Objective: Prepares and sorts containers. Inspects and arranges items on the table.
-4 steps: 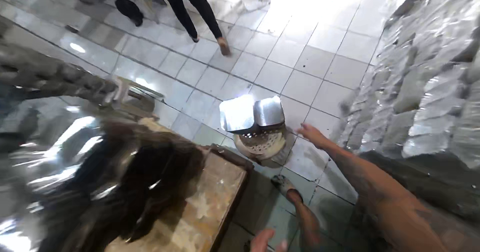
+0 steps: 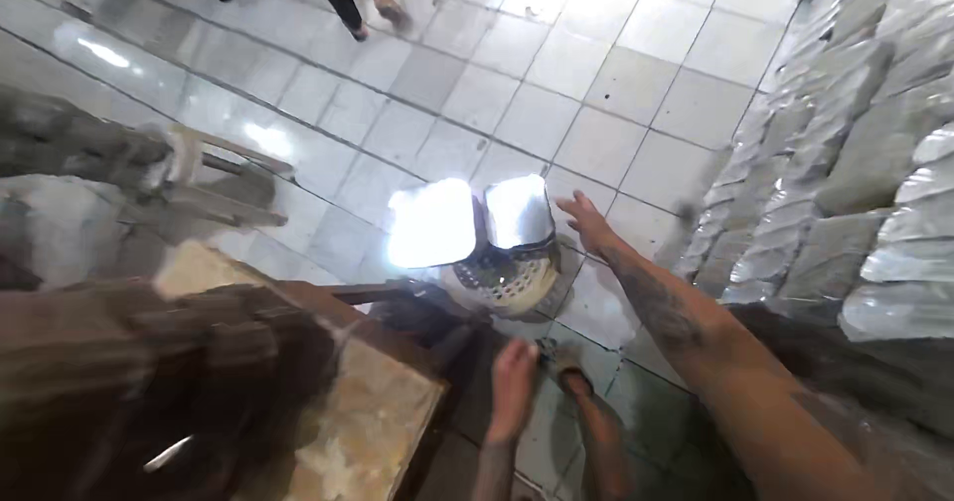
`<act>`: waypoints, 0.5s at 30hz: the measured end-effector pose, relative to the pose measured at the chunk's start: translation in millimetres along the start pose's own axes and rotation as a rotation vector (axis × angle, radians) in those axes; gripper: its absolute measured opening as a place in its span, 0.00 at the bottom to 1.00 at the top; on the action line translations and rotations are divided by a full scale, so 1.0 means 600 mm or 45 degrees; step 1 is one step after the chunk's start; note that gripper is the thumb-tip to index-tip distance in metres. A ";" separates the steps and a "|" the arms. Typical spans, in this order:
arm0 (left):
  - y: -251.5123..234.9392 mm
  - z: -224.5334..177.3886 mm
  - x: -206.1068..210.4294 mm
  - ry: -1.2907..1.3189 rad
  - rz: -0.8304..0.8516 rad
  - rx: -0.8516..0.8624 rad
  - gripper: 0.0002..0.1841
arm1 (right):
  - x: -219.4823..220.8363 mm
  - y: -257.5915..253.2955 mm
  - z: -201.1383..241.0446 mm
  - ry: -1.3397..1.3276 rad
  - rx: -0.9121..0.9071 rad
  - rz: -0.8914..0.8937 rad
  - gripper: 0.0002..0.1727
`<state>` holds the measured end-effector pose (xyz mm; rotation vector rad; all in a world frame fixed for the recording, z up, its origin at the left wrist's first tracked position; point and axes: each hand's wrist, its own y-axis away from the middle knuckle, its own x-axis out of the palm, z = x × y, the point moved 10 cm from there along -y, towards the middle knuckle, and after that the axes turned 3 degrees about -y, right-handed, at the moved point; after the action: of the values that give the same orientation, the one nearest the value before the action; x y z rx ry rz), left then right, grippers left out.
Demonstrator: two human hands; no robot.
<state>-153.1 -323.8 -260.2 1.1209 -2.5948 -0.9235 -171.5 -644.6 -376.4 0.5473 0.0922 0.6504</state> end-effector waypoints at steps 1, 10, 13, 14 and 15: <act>-0.075 0.001 0.018 0.160 -0.074 -0.029 0.15 | 0.017 -0.028 -0.006 0.008 -0.001 0.024 0.56; -0.344 -0.004 0.066 0.685 -0.331 -0.116 0.13 | 0.080 -0.098 -0.022 -0.021 0.160 0.123 0.72; -0.348 0.004 0.059 0.691 -0.382 -0.123 0.15 | 0.089 -0.111 -0.032 -0.107 0.185 0.198 0.71; -0.349 0.009 0.055 0.699 -0.372 -0.149 0.14 | 0.092 -0.111 -0.033 -0.123 0.194 0.221 0.70; -0.350 0.016 0.055 0.719 -0.330 -0.185 0.14 | 0.093 -0.108 -0.034 -0.121 0.203 0.236 0.69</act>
<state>-53.7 -452.7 -397.0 1.4467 -1.9361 -0.6942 -96.4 -644.9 -422.3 0.7458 0.0040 0.8004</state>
